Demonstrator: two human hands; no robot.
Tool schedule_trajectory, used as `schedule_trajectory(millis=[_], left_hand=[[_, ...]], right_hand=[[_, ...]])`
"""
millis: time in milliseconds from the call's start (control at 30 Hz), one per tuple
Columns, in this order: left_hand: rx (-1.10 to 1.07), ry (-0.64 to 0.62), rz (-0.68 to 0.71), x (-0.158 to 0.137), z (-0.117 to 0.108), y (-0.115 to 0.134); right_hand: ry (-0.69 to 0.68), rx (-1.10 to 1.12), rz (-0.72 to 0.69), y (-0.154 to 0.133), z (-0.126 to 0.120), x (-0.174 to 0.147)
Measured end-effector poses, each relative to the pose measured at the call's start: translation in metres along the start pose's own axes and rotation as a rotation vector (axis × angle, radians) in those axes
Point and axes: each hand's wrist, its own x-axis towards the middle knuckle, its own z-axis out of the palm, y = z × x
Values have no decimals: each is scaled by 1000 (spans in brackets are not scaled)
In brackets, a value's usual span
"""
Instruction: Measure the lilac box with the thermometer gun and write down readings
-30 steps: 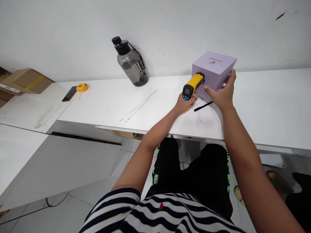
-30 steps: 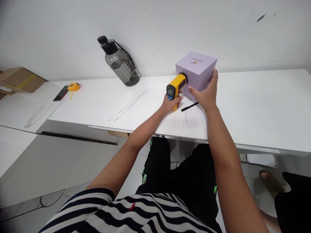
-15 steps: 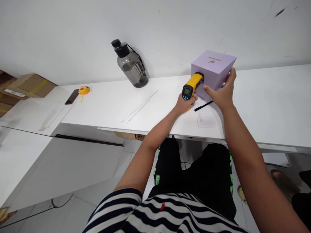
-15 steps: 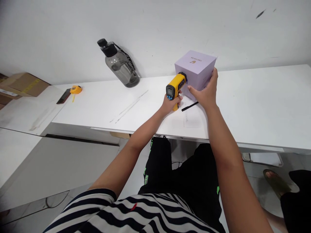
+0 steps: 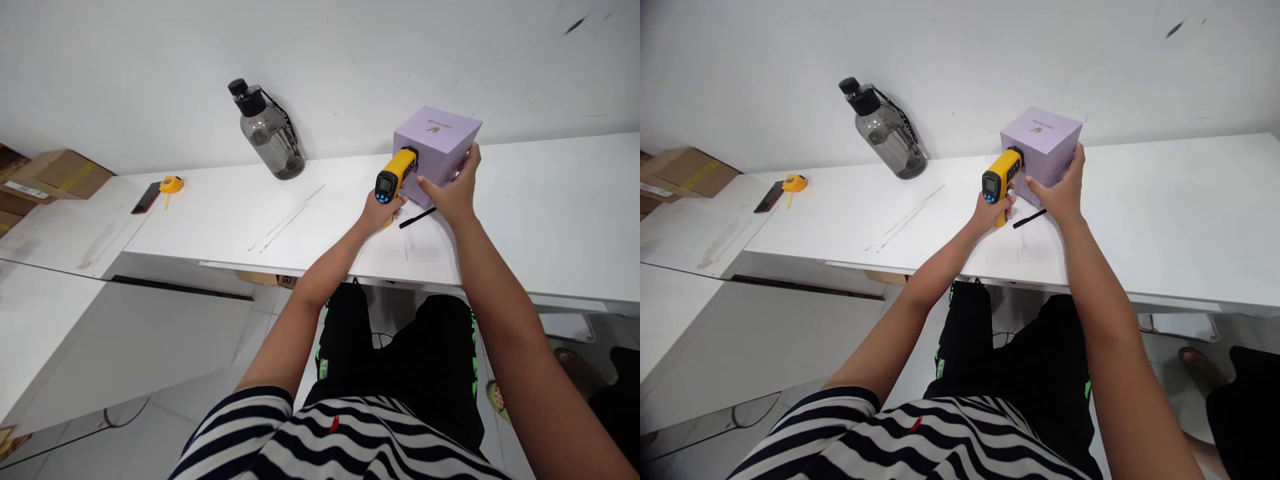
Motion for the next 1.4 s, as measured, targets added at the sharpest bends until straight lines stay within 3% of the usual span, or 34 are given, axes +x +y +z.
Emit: schedule_trajectory(millis=[333,533,700,800,900,967,1067,1100,1200,1267,1400], left_hand=[[28,-15,6,-1,1,-1],[58,-37,28,2,-1,-8],[63,-34,19,0,3,-2],[80,-48,12,-1,4,1],[125,-75,30,0,2,-1],[164,-83,63,1,1,-6],[182,-83,122,4,1,-12],[175,-87,127,5,1,-13],[126,-117,92,7,3,-12],[84,-138,74,8,3,-9],[0,-152,43,10,2,-5]], right_hand=[[151,48,84,27,13,11],[167,7,147,22,3,15],[280,-7,199,19,-7,15],[309,-103,225,19,-9,15],[294,-349,223,12,-12,10],[259,-518,170,3,-19,0],[143,-672,-27,-15,-35,-19],[56,-701,-52,-20,-40,-26],[-407,-804,-55,-29,-47,-37],[-577,-903,-83,-29,-47,-38],[-610,-975,-291,-24,-57,-42]])
